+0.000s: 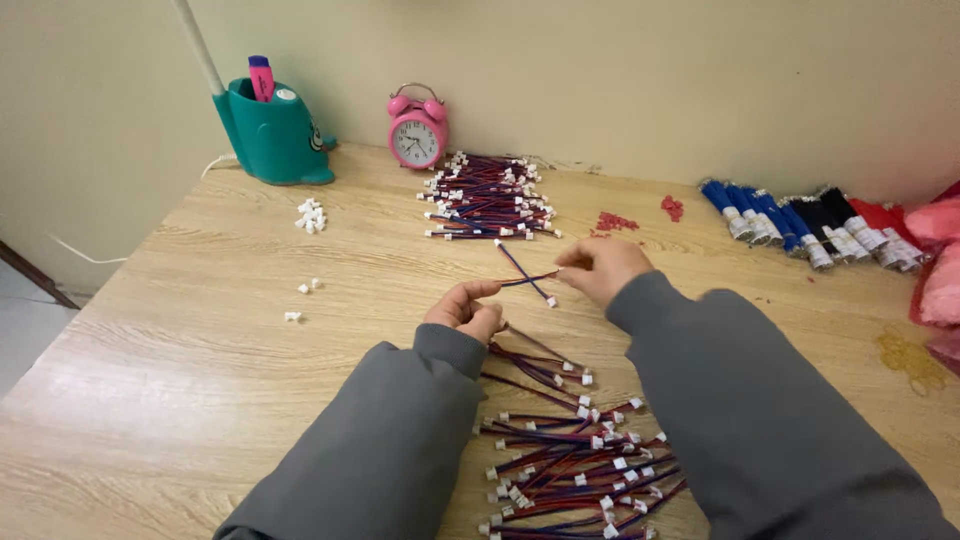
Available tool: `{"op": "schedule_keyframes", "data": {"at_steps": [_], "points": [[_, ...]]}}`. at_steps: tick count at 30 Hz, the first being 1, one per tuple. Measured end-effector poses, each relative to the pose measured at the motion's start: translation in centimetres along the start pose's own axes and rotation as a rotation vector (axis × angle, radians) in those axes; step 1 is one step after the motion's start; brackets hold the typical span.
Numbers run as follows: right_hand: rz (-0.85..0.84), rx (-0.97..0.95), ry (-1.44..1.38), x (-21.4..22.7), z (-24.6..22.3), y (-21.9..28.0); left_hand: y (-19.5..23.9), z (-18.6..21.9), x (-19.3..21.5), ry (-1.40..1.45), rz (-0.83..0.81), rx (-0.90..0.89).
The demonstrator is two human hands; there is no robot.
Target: Assembling small electrical wire harnesses by attaching plastic connectors to wire ends.
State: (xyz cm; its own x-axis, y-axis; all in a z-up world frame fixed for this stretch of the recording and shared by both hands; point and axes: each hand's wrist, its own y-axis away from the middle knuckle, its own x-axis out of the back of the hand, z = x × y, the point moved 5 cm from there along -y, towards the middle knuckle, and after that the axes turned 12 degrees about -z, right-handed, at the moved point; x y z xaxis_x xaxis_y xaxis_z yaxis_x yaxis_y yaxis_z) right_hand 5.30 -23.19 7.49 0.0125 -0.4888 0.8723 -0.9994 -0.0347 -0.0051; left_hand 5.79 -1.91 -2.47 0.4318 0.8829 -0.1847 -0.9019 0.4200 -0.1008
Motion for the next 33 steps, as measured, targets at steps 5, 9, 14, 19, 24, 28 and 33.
{"op": "schedule_keyframes", "data": {"at_steps": [5, 9, 14, 19, 24, 28, 33], "points": [[-0.117, 0.009, 0.392, -2.6, 1.4, -3.5, 1.8, 2.6, -0.2, 0.03, 0.107, 0.065], [-0.098, 0.011, 0.471, -3.6, 1.3, -4.1, 1.0, 1.5, -0.1, 0.043, 0.115, 0.045], [-0.213, -0.157, 0.474, -2.7, -3.2, -1.6, 2.5, 3.9, -0.2, 0.146, 0.195, 0.038], [-0.231, -0.181, 0.425, -4.2, -2.1, -2.2, 2.0, 3.1, 0.4, 0.16, 0.223, 0.023], [-0.141, -0.016, 0.414, -2.1, -3.6, 0.8, 0.4, 0.9, 1.0, 0.239, 0.236, 0.011], [-0.094, 0.091, 0.412, -1.6, -4.1, 4.4, -0.5, -1.7, 1.5, 0.376, 0.183, -0.067], [-0.08, 0.15, 0.457, -1.6, -3.4, 6.2, -0.1, -0.4, 0.3, 0.373, 0.078, -0.022]]}}
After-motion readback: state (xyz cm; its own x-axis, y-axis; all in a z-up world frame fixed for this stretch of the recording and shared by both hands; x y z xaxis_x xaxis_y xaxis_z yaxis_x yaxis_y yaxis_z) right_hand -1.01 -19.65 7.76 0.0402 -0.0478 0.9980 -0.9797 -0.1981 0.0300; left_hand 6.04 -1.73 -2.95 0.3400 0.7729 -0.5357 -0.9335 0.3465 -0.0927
